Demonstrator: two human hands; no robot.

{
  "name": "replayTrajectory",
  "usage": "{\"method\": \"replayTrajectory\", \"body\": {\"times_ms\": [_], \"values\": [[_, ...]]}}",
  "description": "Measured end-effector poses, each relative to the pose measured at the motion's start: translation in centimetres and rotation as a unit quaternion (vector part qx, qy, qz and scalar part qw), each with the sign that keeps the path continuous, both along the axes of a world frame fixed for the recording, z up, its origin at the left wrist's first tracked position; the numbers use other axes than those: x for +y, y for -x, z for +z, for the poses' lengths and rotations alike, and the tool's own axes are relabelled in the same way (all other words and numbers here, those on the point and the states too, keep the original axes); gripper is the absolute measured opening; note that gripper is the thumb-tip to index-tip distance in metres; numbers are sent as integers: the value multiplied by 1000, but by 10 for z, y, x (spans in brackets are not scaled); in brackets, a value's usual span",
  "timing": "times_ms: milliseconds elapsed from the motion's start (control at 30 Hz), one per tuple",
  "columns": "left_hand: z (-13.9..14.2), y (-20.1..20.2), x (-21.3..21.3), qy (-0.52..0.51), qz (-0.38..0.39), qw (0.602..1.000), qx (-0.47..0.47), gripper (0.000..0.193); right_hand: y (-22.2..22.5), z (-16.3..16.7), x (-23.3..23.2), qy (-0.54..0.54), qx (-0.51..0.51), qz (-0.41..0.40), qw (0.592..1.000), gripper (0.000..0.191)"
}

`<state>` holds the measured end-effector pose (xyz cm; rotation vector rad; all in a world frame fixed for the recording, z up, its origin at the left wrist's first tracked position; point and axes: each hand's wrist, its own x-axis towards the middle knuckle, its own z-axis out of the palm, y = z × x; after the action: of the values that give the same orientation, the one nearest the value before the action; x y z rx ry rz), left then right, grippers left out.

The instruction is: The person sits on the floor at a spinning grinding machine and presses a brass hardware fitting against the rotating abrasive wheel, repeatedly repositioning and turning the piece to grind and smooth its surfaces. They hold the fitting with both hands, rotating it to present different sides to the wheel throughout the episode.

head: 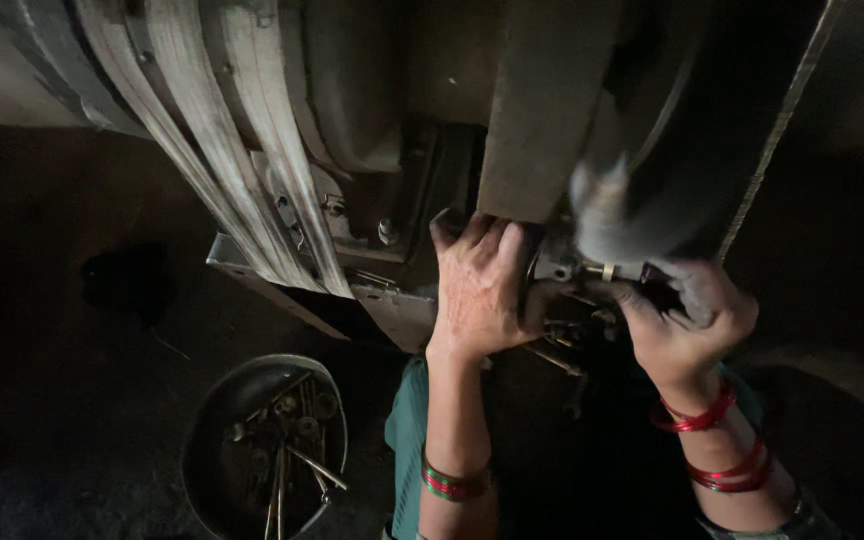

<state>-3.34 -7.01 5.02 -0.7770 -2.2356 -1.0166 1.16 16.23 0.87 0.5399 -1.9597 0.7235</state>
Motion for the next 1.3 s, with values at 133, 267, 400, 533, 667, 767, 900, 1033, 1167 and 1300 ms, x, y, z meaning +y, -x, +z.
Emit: {"method": "replayTrajectory", "body": {"times_ms": [133,267,400,533,667,767,900,1033,1167,1300], "values": [[-2,-8,-4,-16,3,999,35,57,-9,7,-3,-83,85,-84,989,71],[-7,-11,-4,-41,-3,998,51,58,-18,11,-3,-80,19,-89,993,65],[-12,-8,-2,-28,7,999,46,55,-15,12,-3,-90,97,-46,990,75],[-13,-6,-1,-33,-1,999,16,61,-8,16,-6,-20,13,-49,999,50],[-12,-2,1,0,15,1000,-10,59,-6,21,-13,46,-39,0,998,41],[-10,1,4,19,29,999,-12,71,-6,22,-16,82,-92,-13,992,35],[-8,3,5,11,5,999,-39,70,-5,16,-12,80,-122,-74,987,37],[-10,4,4,16,0,999,-31,76,-1,5,-1,23,-53,-48,997,54],[-18,-2,3,11,-9,1000,-20,67,-1,-5,7,-71,72,-60,993,84],[-28,-7,1,-36,-39,997,49,69,-10,-8,11,-94,67,-76,990,80]]}}
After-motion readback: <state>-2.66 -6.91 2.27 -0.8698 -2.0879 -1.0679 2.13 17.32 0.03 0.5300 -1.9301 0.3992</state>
